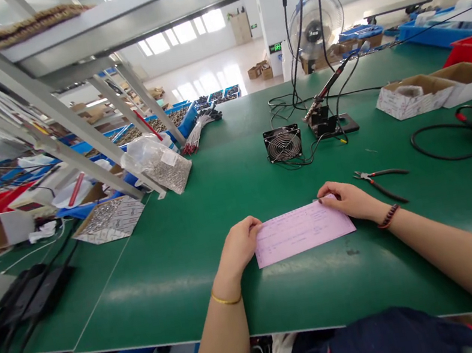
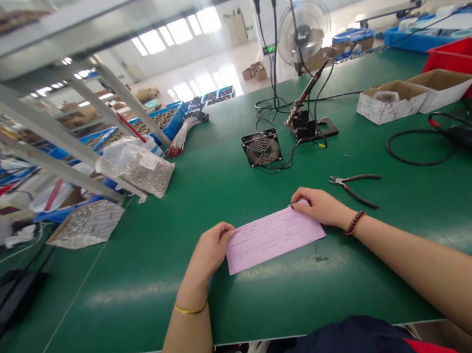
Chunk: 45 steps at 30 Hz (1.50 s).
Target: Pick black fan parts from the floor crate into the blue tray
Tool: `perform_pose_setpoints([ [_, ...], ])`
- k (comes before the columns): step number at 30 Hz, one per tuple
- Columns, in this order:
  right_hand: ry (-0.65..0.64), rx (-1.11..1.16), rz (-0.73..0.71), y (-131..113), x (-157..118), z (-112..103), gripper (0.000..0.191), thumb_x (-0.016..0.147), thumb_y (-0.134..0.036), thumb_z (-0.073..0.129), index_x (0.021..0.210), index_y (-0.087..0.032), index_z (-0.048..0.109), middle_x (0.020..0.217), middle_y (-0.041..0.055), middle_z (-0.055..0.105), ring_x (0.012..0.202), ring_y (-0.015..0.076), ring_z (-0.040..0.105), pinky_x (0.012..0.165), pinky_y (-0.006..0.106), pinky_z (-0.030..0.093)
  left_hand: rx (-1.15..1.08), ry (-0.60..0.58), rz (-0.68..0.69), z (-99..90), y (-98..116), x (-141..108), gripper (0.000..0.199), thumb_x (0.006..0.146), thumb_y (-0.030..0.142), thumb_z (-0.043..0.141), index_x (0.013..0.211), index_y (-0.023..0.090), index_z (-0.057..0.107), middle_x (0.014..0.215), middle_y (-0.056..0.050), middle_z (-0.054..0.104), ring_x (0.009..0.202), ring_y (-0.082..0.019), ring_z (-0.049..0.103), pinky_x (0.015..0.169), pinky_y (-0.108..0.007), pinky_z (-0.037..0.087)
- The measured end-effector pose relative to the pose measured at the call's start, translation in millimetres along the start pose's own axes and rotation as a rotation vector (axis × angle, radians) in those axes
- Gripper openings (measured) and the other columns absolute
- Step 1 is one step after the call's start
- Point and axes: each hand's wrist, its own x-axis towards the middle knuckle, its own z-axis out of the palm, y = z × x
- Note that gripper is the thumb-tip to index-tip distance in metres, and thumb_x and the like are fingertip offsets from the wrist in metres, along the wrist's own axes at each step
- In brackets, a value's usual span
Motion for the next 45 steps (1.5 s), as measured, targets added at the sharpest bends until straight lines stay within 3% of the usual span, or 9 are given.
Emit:
perform_pose_setpoints([
  [14, -0.047, -0.067, 0.026, -1.8, -0.4, -4.3, 0.028, 0.085, -0.038, 0.060, 0.105, -0.020, 0.068, 0.092, 0.0037, 0.069, 0.072, 0.0182, 0.055, 0.064, 0.029, 0.039, 0.031, -0.029, -0.039, -0.5, 2.9, 0.3, 0.026, 0.090, 0.035, 0.047, 0.084, 0.020, 0.067, 0.084, -0.005, 0.073, 0.077, -0.021, 0.062, 0.070, -0.032, 0.041],
  [20, -0.011, -0.089, 0.041, -0.1, 0.3, -5.3, 0.017, 0.085, -0.035, 0.060, 0.088, -0.020, 0.066, 0.077, 0.0015, 0.064, 0.068, 0.0173, 0.054, 0.060, 0.026, 0.037, 0.033, -0.036, -0.031, -0.9, 1.8, -0.6, 0.029, 0.090, 0.039, 0.045, 0.084, 0.020, 0.065, 0.083, -0.005, 0.071, 0.076, -0.021, 0.061, 0.068, -0.032, 0.040],
  [26, -0.001, -0.130, 0.120, -5.4, 1.6, -10.3, 0.017, 0.089, -0.033, 0.060, 0.084, -0.018, 0.068, 0.077, 0.0029, 0.067, 0.069, 0.0174, 0.057, 0.058, 0.026, 0.036, 0.013, -0.044, -0.015, -4.1, 2.6, -4.3, 0.035, 0.086, 0.049, 0.055, 0.101, 0.020, 0.067, 0.094, -0.006, 0.072, 0.082, -0.024, 0.064, 0.072, -0.033, 0.045],
  [32, 0.016, -0.115, 0.157, -6.0, 3.2, -11.8, 0.018, 0.093, -0.030, 0.057, 0.089, -0.018, 0.070, 0.078, 0.0034, 0.068, 0.069, 0.0176, 0.059, 0.057, 0.025, 0.036, -0.027, -0.126, -0.011, -8.6, 0.7, -5.5, 0.041, 0.078, 0.038, 0.063, 0.115, 0.020, 0.063, 0.103, -0.007, 0.071, 0.090, -0.026, 0.066, 0.083, -0.036, 0.049],
  [36, 0.069, -0.112, 0.128, -4.5, 4.4, -12.0, 0.017, 0.093, -0.025, 0.055, 0.090, -0.017, 0.069, 0.075, 0.0021, 0.066, 0.065, 0.0163, 0.056, 0.057, 0.025, 0.036, -0.058, -0.099, 0.006, -8.5, -3.6, -2.7, 0.047, 0.079, 0.031, 0.058, 0.123, 0.018, 0.059, 0.099, -0.006, 0.069, 0.089, -0.025, 0.066, 0.083, -0.036, 0.050],
  [39, 0.097, -0.101, 0.140, -5.4, 5.5, -13.1, 0.015, 0.093, -0.022, 0.054, 0.092, -0.017, 0.068, 0.074, 0.0014, 0.065, 0.063, 0.0158, 0.055, 0.057, 0.025, 0.036, -0.056, -0.085, -0.002, -8.2, -5.1, -1.4, 0.042, 0.081, 0.032, 0.053, 0.120, 0.018, 0.059, 0.093, -0.005, 0.069, 0.084, -0.024, 0.065, 0.078, -0.036, 0.049],
  [45, 0.157, -0.081, 0.226, -6.8, 9.4, -16.0, 0.015, 0.093, -0.020, 0.052, 0.095, -0.017, 0.067, 0.073, 0.0009, 0.063, 0.064, 0.0163, 0.055, 0.058, 0.026, 0.038, -0.030, -0.085, -0.030, -9.9, -6.1, -1.7, 0.023, 0.081, 0.039, 0.053, 0.093, 0.021, 0.062, 0.088, -0.005, 0.069, 0.078, -0.023, 0.061, 0.071, -0.034, 0.045],
])
